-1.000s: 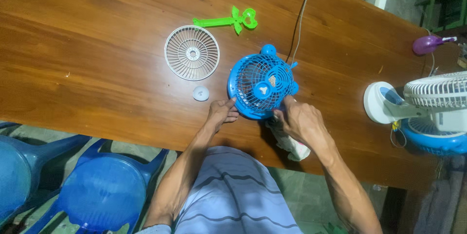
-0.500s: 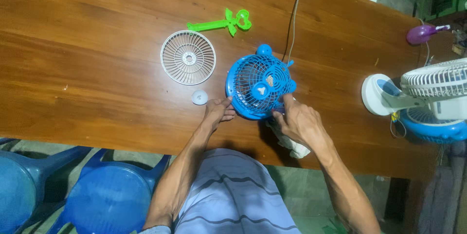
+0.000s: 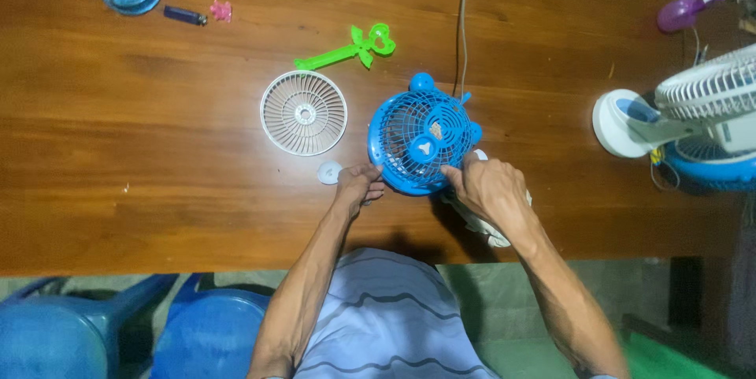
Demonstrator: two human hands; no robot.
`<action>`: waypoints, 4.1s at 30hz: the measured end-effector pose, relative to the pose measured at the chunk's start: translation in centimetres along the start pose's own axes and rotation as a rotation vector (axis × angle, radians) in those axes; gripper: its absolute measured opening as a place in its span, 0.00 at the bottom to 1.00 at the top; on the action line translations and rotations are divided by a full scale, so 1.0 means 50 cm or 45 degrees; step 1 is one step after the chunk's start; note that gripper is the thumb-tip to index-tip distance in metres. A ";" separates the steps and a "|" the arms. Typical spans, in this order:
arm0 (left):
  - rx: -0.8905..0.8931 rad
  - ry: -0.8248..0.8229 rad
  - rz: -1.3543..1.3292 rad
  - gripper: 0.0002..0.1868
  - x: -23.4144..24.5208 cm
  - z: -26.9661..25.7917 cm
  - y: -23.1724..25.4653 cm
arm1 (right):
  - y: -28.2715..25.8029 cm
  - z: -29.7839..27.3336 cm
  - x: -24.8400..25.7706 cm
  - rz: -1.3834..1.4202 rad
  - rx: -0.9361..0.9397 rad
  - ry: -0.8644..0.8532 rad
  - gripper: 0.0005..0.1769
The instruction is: The person assembles a small blue fan on a wooden table. They attach the fan blades to the motor, place the front grille, and secure it with a screwdriver. The person then attaches the rear grille and tightens the screws.
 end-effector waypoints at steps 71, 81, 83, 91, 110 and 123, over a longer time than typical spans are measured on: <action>0.193 -0.055 0.053 0.17 -0.029 -0.010 0.023 | 0.011 -0.001 -0.028 0.265 0.041 -0.027 0.23; 0.225 0.002 0.029 0.21 -0.033 -0.005 0.022 | 0.008 0.011 -0.029 0.178 -0.138 -0.118 0.24; 0.218 -0.010 0.015 0.21 -0.031 -0.002 0.019 | 0.012 0.004 -0.024 0.220 -0.007 -0.059 0.25; 0.244 -0.010 0.037 0.21 -0.030 -0.005 0.021 | 0.008 0.007 -0.032 0.117 -0.188 -0.147 0.26; 0.271 0.014 0.034 0.23 -0.024 0.015 0.009 | 0.010 0.013 -0.028 0.116 -0.015 -0.083 0.21; 0.280 0.037 0.042 0.23 -0.025 0.008 0.015 | -0.003 0.007 -0.014 0.149 -0.112 -0.134 0.20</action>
Point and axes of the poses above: each hand's wrist, its own z-axis towards the middle knuckle, its own x-axis out of the back of the hand, y = z × x, the point moved 2 cm from there along z, towards the middle knuckle
